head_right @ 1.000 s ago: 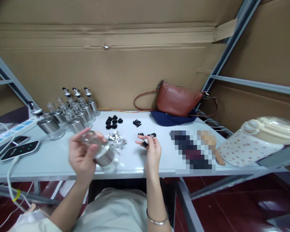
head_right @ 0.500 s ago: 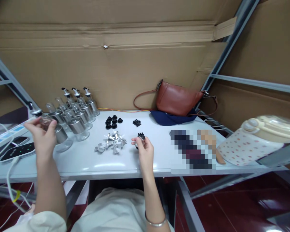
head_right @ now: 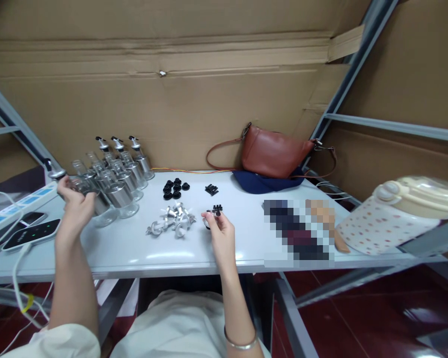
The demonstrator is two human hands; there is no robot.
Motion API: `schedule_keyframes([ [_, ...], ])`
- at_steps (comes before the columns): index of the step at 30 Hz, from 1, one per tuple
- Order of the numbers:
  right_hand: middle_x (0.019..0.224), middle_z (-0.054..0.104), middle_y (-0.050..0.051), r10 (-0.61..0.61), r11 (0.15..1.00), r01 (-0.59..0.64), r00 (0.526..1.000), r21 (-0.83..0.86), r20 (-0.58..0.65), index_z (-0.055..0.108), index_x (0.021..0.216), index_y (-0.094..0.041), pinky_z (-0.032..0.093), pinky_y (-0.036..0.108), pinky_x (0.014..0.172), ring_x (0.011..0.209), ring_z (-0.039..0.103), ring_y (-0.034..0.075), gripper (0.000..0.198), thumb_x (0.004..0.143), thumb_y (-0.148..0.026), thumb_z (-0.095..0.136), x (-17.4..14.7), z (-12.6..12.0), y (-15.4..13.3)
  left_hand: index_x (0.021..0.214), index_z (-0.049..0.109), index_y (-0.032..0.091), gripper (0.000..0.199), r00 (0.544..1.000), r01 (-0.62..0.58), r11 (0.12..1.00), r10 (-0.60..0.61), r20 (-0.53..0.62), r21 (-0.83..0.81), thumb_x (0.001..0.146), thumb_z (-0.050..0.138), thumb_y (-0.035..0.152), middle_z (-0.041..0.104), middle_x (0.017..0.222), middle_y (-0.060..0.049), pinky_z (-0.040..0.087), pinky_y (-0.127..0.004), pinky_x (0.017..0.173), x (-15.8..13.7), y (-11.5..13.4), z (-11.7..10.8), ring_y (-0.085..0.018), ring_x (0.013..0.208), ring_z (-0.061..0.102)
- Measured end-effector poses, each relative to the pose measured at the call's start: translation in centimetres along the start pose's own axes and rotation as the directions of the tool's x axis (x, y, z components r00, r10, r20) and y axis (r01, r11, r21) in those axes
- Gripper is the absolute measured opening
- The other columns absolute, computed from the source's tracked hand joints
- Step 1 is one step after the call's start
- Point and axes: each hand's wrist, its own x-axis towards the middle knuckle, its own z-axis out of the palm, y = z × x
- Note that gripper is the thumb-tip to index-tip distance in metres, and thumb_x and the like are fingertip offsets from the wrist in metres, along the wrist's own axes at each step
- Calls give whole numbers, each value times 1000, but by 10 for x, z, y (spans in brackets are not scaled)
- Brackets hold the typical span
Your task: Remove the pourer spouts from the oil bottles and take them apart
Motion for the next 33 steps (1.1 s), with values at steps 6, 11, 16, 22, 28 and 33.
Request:
schedule_keyframes([
  [6, 84, 72, 8, 45, 999, -45, 999, 24, 14, 68, 76, -15, 46, 35, 81, 82, 63, 21, 34, 72, -49, 66, 0, 0, -1, 142, -1, -2, 92, 979, 17, 987, -49, 196, 162, 66, 50, 0, 0, 152, -29, 7, -54, 114, -21, 16, -5, -34, 143, 0],
  [11, 87, 71, 8, 34, 999, -34, 999, 23, 20, 70, 79, -16, 46, 34, 85, 89, 63, 22, 31, 75, -45, 65, -1, 0, 1, 144, 2, 5, 94, 988, 13, 991, -33, 152, 134, 65, 53, -3, -3, 153, -27, 11, -58, 113, -21, 10, -6, -34, 144, -3],
  [16, 89, 65, 6, -38, 999, 38, 999, -14, 8, 71, 74, -16, 48, 33, 80, 87, 62, 20, 29, 74, -44, 65, 0, -1, 2, 144, 5, 6, 102, 996, 92, 984, -92, -10, 151, 64, 67, 6, 1, 151, -30, 14, -61, 110, -23, 31, -15, -38, 142, 2],
  [22, 76, 67, 4, 37, 998, -42, 994, 41, 106, 65, 85, -18, 49, 31, 71, 75, 63, 19, 30, 69, -43, 71, 1, -1, 5, 125, 38, 19, 45, 982, -66, 833, 152, 113, -550, 83, 56, 22, 55, 112, -9, 49, -32, 80, -89, 90, 9, -18, 96, 58],
  [28, 86, 66, 2, 16, 985, -50, 980, 166, 198, 58, 93, -21, 52, 29, 67, 73, 66, 17, 37, 64, -34, 77, -4, 1, 2, 121, 38, 24, 38, 894, 86, 727, 245, 374, -681, 87, 54, 18, 52, 108, -7, 48, -23, 66, -172, 110, 45, -13, 84, 60],
  [33, 89, 67, 1, -65, 976, -6, 948, 220, 312, 57, 91, -22, 53, 26, 63, 71, 66, 14, 28, 70, -30, 74, -7, 0, -2, 122, 40, 24, 44, 795, 57, 774, 347, 497, -631, 83, 62, 23, 51, 111, -8, 45, -21, 59, -176, 107, 44, -12, 78, 56],
])
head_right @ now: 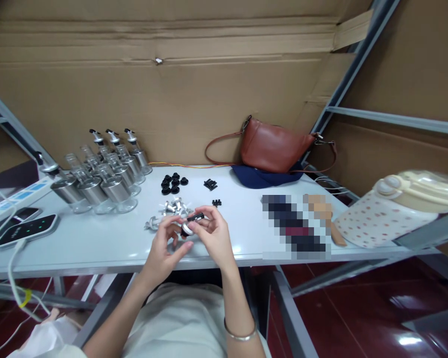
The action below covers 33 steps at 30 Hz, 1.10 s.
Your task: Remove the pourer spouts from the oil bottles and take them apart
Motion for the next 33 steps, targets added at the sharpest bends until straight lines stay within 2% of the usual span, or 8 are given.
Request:
schedule_keyframes([
  [3, 90, 69, 2, -52, 998, 52, 999, -45, 9, 58, 88, -22, 53, 25, 64, 70, 66, 13, 19, 76, -31, 69, -1, 0, -1, 121, 43, 23, 42, 991, 100, 994, -103, 90, 31, 84, 61, 28, 55, 106, -7, 44, -21, 59, 2, 3, -2, -10, 70, 54],
  [8, 97, 70, 5, -64, 992, 75, 992, -97, 104, 52, 94, -23, 54, 29, 71, 79, 68, 16, 20, 82, -34, 63, -7, 2, 3, 124, 36, 20, 46, 968, 221, 973, -209, 141, -72, 85, 59, 32, 61, 92, -3, 41, -20, 57, 1, 4, 0, -10, 64, 52],
  [13, 100, 69, 5, -106, 979, 131, 982, -155, 157, 48, 94, -25, 51, 33, 84, 96, 65, 18, 14, 86, -29, 59, -11, 2, 3, 113, 44, 18, 39, 949, 286, 957, -277, 154, -45, 83, 60, 37, 49, 66, 5, 34, -19, 51, 2, 7, -3, -8, 54, 41],
  [15, 99, 68, 4, -175, 957, 206, 972, -204, 159, 52, 91, -24, 49, 33, 86, 98, 63, 17, 11, 85, -26, 61, -10, 1, 3, 107, 48, 18, 36, 948, 289, 957, -283, 144, -17, 82, 61, 39, 42, 60, 7, 31, -18, 50, 3, 8, -4, -8, 52, 38],
  [18, 89, 65, 2, -264, 908, 292, 956, -302, 129, 58, 87, -24, 48, 31, 82, 89, 61, 17, 8, 82, -23, 63, -9, -1, 3, 93, 49, 18, 30, 964, 253, 967, -254, 75, 23, 79, 63, 40, 36, 57, 8, 30, -18, 48, 4, 9, -4, -8, 50, 34],
  [23, 88, 65, 1, -183, 870, 229, 972, -436, 145, 61, 93, -23, 49, 29, 78, 84, 61, 16, 15, 79, -21, 64, -10, -1, 3, 88, 41, 20, 26, 981, 194, 980, -195, 19, 37, 81, 60, 35, 46, 69, 5, 37, -18, 54, 0, 7, -4, -9, 57, 45],
  [28, 87, 66, 2, -154, 852, 226, 970, -472, 185, 60, 99, -23, 49, 29, 79, 85, 62, 17, 21, 79, -24, 63, -12, 1, -2, 96, 44, 19, 21, 982, 156, 988, -155, 112, -5, 82, 57, 28, 54, 76, 2, 43, -20, 61, 1, 12, -7, -11, 65, 53],
  [33, 84, 67, 2, -147, 853, 225, 969, -471, 198, 62, 91, -21, 49, 30, 76, 82, 63, 18, 14, 78, -27, 64, -12, 0, -5, 96, 46, 19, 20, 975, 134, 991, -137, 175, 31, 80, 57, 24, 56, 75, 2, 42, -21, 60, 4, 15, -9, -11, 62, 52],
])
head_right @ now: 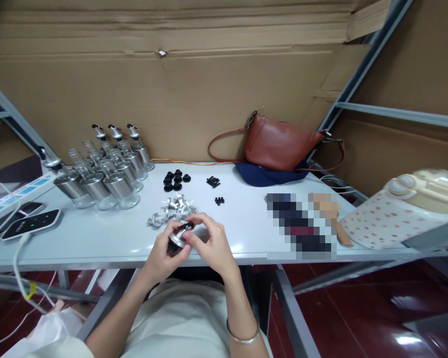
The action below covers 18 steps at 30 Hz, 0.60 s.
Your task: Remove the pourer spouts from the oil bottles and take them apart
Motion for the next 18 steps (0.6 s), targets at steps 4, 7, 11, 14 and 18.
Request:
schedule_keyframes([
  [4, 80, 66, 1, -23, 1000, 23, 1000, -5, -13, 61, 82, -21, 48, 30, 73, 75, 61, 17, 11, 75, -27, 68, 0, 0, -2, 93, 47, 19, 20, 998, -4, 998, 0, 61, 66, 75, 56, 18, 57, 77, 1, 41, -22, 59, 0, 1, 0, -11, 61, 53],
  [7, 81, 64, 2, -48, 999, 47, 999, -23, -22, 61, 85, -22, 48, 30, 73, 76, 60, 18, 15, 74, -27, 69, -1, 0, -2, 95, 46, 19, 21, 998, 29, 996, -33, 52, 80, 76, 53, 16, 57, 79, 1, 40, -21, 56, 0, -1, 2, -11, 59, 52],
  [11, 79, 63, 1, -57, 997, 56, 998, -47, -36, 61, 84, -22, 47, 30, 71, 75, 59, 17, 13, 75, -27, 69, -1, 0, -2, 95, 46, 19, 20, 998, 33, 993, -40, 51, 116, 77, 54, 18, 56, 84, 0, 39, -21, 55, 0, -4, 4, -9, 57, 48],
  [14, 77, 62, 1, -122, 990, 118, 991, -78, -54, 61, 82, -22, 46, 29, 69, 73, 58, 17, 10, 77, -28, 68, 0, 2, -2, 89, 48, 18, 16, 999, 22, 988, -28, 38, 156, 75, 56, 19, 53, 73, 2, 34, -20, 52, 1, -4, 5, -9, 53, 43],
  [18, 68, 59, 1, -279, 935, 261, 959, -242, -43, 59, 77, -21, 41, 30, 65, 66, 54, 17, 12, 85, -30, 61, 2, 5, -1, 76, 46, 17, 8, 999, 32, 988, -36, 20, 149, 71, 53, 16, 44, 60, 5, 31, -20, 51, 2, -2, 4, -8, 52, 38],
])
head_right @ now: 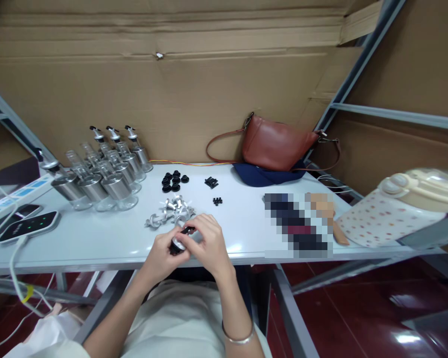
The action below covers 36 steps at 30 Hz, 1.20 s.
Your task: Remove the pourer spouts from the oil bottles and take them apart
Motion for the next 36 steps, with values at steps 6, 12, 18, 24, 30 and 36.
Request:
schedule_keyframes([
  [6, 65, 57, 3, -50, 977, 64, 996, -203, 76, 54, 76, -20, 37, 31, 62, 60, 48, 17, 25, 95, -27, 39, -2, 4, 0, 69, 39, 19, 16, 1000, 19, 999, -19, 7, -31, 71, 55, 21, 37, 58, 6, 29, -20, 50, 1, -3, -1, -8, 52, 31],
  [12, 59, 51, 1, -11, 979, 37, 992, -201, 127, 48, 68, -22, 36, 30, 60, 56, 45, 16, 35, 98, -27, 30, -2, 5, -2, 70, 38, 19, 18, 1000, 11, 999, -10, 29, -53, 72, 56, 22, 36, 58, 6, 29, -20, 50, 0, -5, -1, -9, 53, 30],
  [18, 69, 58, 3, -27, 997, 28, 1000, -69, 15, 56, 79, -22, 40, 31, 62, 66, 52, 18, 24, 94, -38, 44, -2, 4, 0, 76, 43, 19, 12, 999, -38, 999, 39, -39, 7, 72, 55, 20, 44, 60, 5, 33, -20, 52, 0, 1, -1, -10, 51, 40],
  [24, 67, 56, 2, -39, 994, 31, 996, -103, -82, 57, 78, -21, 41, 31, 62, 63, 50, 17, 21, 87, -41, 57, -4, 2, -1, 78, 49, 17, 16, 994, -106, 994, 107, 36, -27, 76, 58, 31, 51, 67, 1, 38, -22, 57, -2, 3, -8, -12, 58, 46],
  [30, 57, 53, -1, 65, 994, -68, 997, -81, -39, 60, 71, -22, 38, 29, 55, 53, 45, 14, 24, 86, -40, 58, -5, 3, 2, 83, 54, 16, 28, 999, -44, 997, 46, 29, -62, 83, 54, 43, 57, 71, -1, 40, -23, 60, -1, -1, -5, -14, 63, 51],
  [36, 70, 60, 3, -60, 994, 53, 996, -96, -65, 62, 89, -23, 44, 32, 61, 64, 55, 18, 10, 87, -32, 59, -7, 5, 3, 84, 55, 16, 27, 999, 18, 991, -24, -46, -130, 80, 58, 42, 56, 67, 1, 38, -21, 56, 1, 1, -4, -12, 57, 47],
])
